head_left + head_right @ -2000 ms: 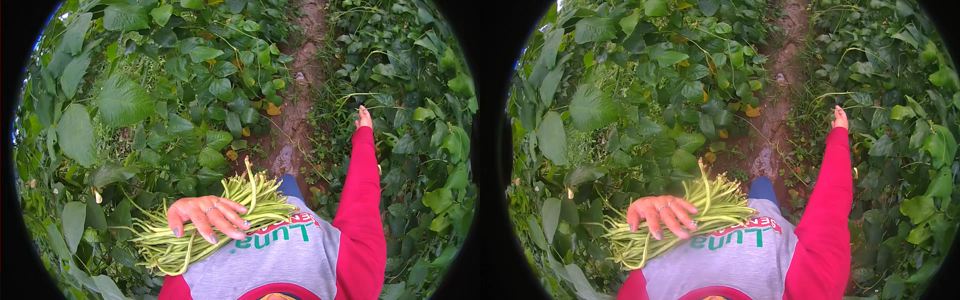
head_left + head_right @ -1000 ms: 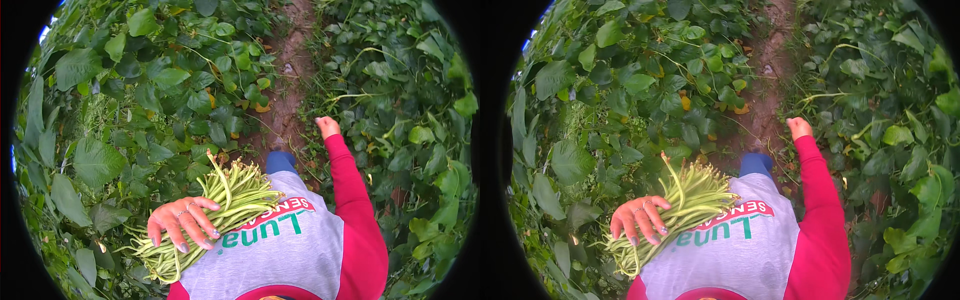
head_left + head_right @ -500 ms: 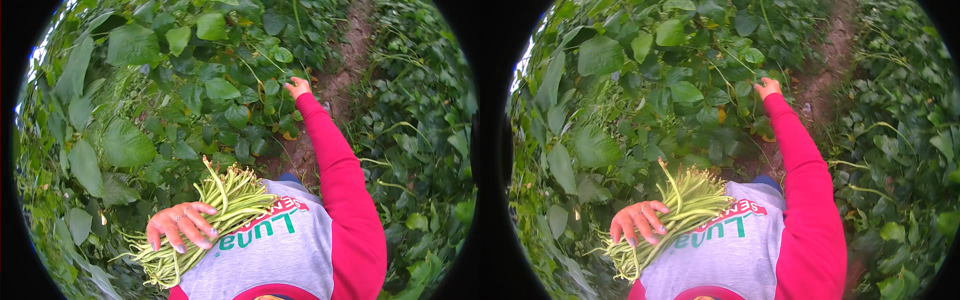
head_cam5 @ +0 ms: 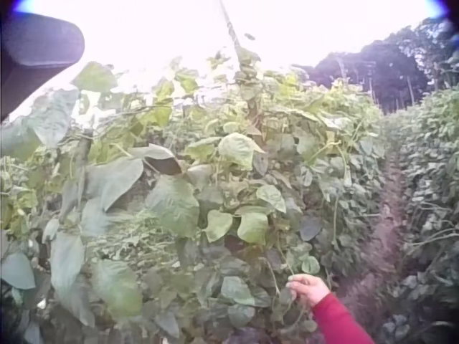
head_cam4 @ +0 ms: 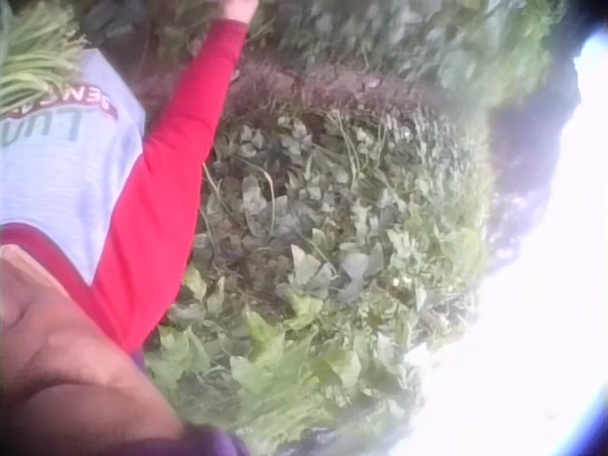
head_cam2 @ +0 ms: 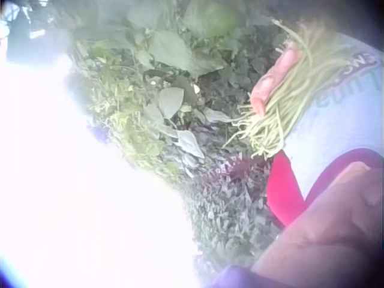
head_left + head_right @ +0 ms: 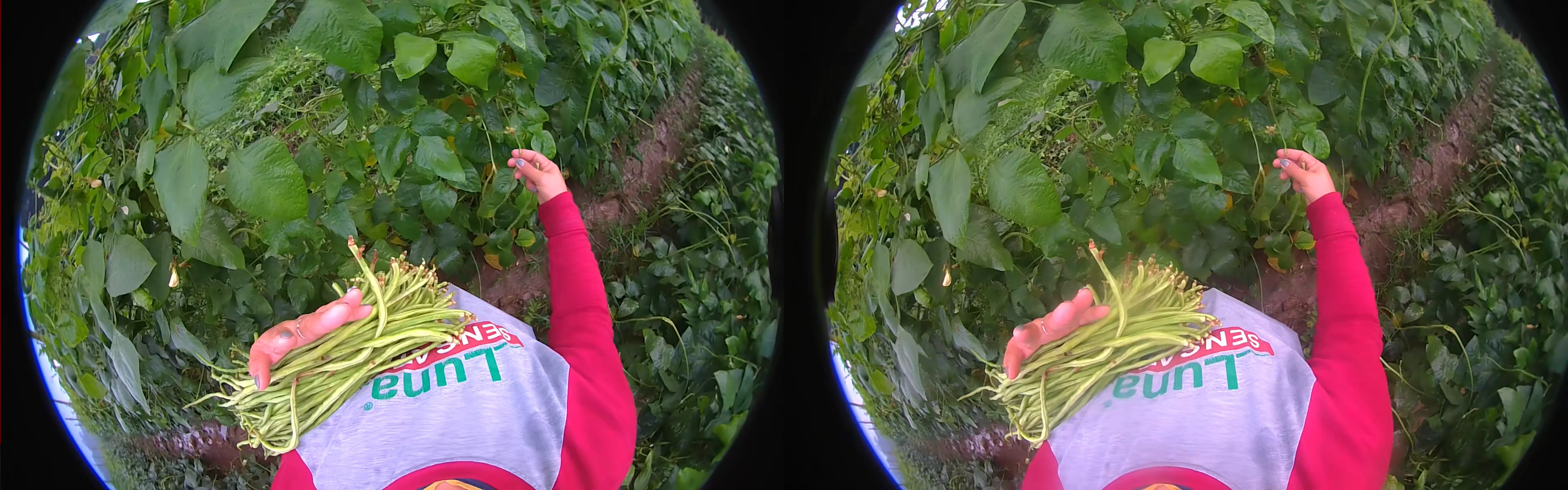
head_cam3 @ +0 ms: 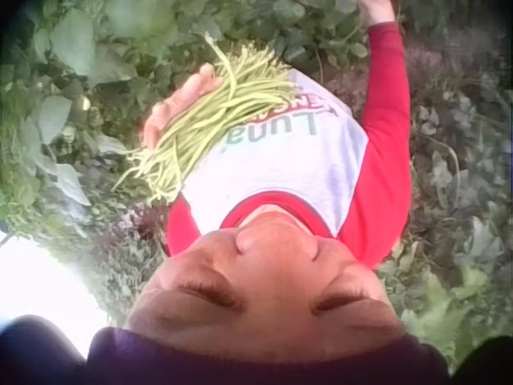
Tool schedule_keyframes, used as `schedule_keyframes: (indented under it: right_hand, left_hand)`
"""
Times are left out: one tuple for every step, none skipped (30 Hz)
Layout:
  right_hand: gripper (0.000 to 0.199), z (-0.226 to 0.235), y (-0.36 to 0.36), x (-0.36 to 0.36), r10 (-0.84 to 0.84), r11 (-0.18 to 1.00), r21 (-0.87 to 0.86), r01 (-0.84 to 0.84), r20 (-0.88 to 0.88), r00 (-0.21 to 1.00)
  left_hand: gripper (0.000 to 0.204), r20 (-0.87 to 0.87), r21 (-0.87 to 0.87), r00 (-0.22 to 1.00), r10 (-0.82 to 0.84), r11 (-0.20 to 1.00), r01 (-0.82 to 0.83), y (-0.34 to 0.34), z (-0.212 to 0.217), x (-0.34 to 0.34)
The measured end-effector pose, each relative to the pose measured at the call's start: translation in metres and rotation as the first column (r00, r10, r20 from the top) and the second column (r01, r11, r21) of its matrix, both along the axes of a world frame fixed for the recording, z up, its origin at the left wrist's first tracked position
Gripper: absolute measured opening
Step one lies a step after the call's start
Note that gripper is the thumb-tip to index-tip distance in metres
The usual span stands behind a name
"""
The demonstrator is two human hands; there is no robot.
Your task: The person walks through a field of green bean plants, picking long green beans by hand and holding them in a growing bundle. The person moves along a narrow muddy path between rows of plants, repeatedly reaching into the foliage to detach beans and add them to the hand-held bunch.
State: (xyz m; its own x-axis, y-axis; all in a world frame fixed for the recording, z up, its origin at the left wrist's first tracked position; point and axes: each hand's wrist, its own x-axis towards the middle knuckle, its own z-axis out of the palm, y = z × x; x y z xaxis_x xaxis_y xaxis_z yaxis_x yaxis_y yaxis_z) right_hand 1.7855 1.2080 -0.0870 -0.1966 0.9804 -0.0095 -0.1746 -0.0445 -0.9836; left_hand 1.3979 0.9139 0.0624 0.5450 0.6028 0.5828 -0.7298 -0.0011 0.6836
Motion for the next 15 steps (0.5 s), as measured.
schedule_keyframes:
  right_hand:
    - [0.027,0.010,-0.002,-0.005,0.031,1.000,0.002,-0.030,-0.040,0.999]
    - [0.026,0.013,0.002,-0.005,0.035,0.999,0.018,-0.034,-0.032,0.999]
    - [0.022,0.017,0.007,-0.009,0.010,0.999,0.037,-0.009,-0.046,0.999]
    - [0.021,0.016,0.012,-0.009,-0.005,0.998,0.056,0.006,-0.012,1.000]
    - [0.020,0.016,0.017,-0.011,-0.022,0.997,0.075,0.020,0.022,1.000]
    - [0.019,0.014,0.022,-0.013,-0.007,0.996,0.086,0.002,0.055,0.998]
    - [0.018,0.015,0.026,-0.016,0.008,0.995,0.097,-0.017,0.092,0.996]
    - [0.017,0.015,0.027,-0.018,0.022,0.993,0.108,-0.036,0.128,0.992]
    - [0.016,0.014,0.028,-0.021,0.043,0.993,0.107,-0.056,0.121,0.992]
    - [0.015,0.015,0.029,-0.027,0.067,0.991,0.110,-0.080,0.114,0.991]
    - [0.015,0.016,0.030,-0.031,0.091,0.988,0.112,-0.103,0.106,0.990]
    - [0.014,0.017,0.030,-0.034,0.114,0.989,0.088,-0.121,0.077,0.990]
    - [0.014,0.019,0.030,-0.037,0.142,0.988,0.062,-0.145,0.042,0.989]
    - [0.014,0.018,0.031,-0.041,0.169,0.985,0.037,-0.170,0.006,0.986]
    - [0.014,0.017,0.032,-0.044,0.197,0.980,0.017,-0.197,-0.027,0.980]
  left_hand:
    - [0.058,-0.032,0.016,0.999,-0.001,1.000,0.002,0.000,0.002,-0.001]
    - [0.054,-0.019,0.095,0.999,0.029,0.995,-0.027,0.004,-0.005,0.002]
    - [0.047,-0.002,0.103,0.997,0.079,0.992,-0.078,0.001,-0.004,0.008]
    - [0.041,0.014,0.107,0.992,0.124,0.986,-0.125,-0.002,-0.003,0.015]
    - [0.035,0.027,0.111,0.985,0.172,0.979,-0.174,-0.004,-0.002,0.021]
    - [0.033,0.032,0.115,0.979,0.200,0.973,-0.202,-0.006,-0.001,0.025]
    - [0.032,0.042,0.107,0.972,0.229,0.967,-0.232,-0.008,-0.002,0.027]
    - [0.031,0.052,0.098,0.965,0.259,0.960,-0.263,-0.010,-0.003,0.030]
    - [0.031,0.062,0.076,0.955,0.289,0.953,-0.293,-0.015,-0.005,0.033]
    - [0.031,0.072,0.075,0.951,0.302,0.949,-0.307,-0.017,-0.005,0.033]
    - [0.031,0.081,0.072,0.946,0.313,0.945,-0.318,-0.018,-0.006,0.034]
    - [0.032,0.089,0.087,0.949,0.303,0.947,-0.310,-0.016,-0.006,0.033]
    - [0.032,0.089,0.086,0.948,0.306,0.946,-0.313,-0.018,-0.005,0.033]
    - [0.033,0.089,0.085,0.947,0.310,0.945,-0.317,-0.021,-0.003,0.033]
    - [0.034,0.085,0.067,0.942,0.323,0.942,-0.329,-0.027,-0.002,0.033]
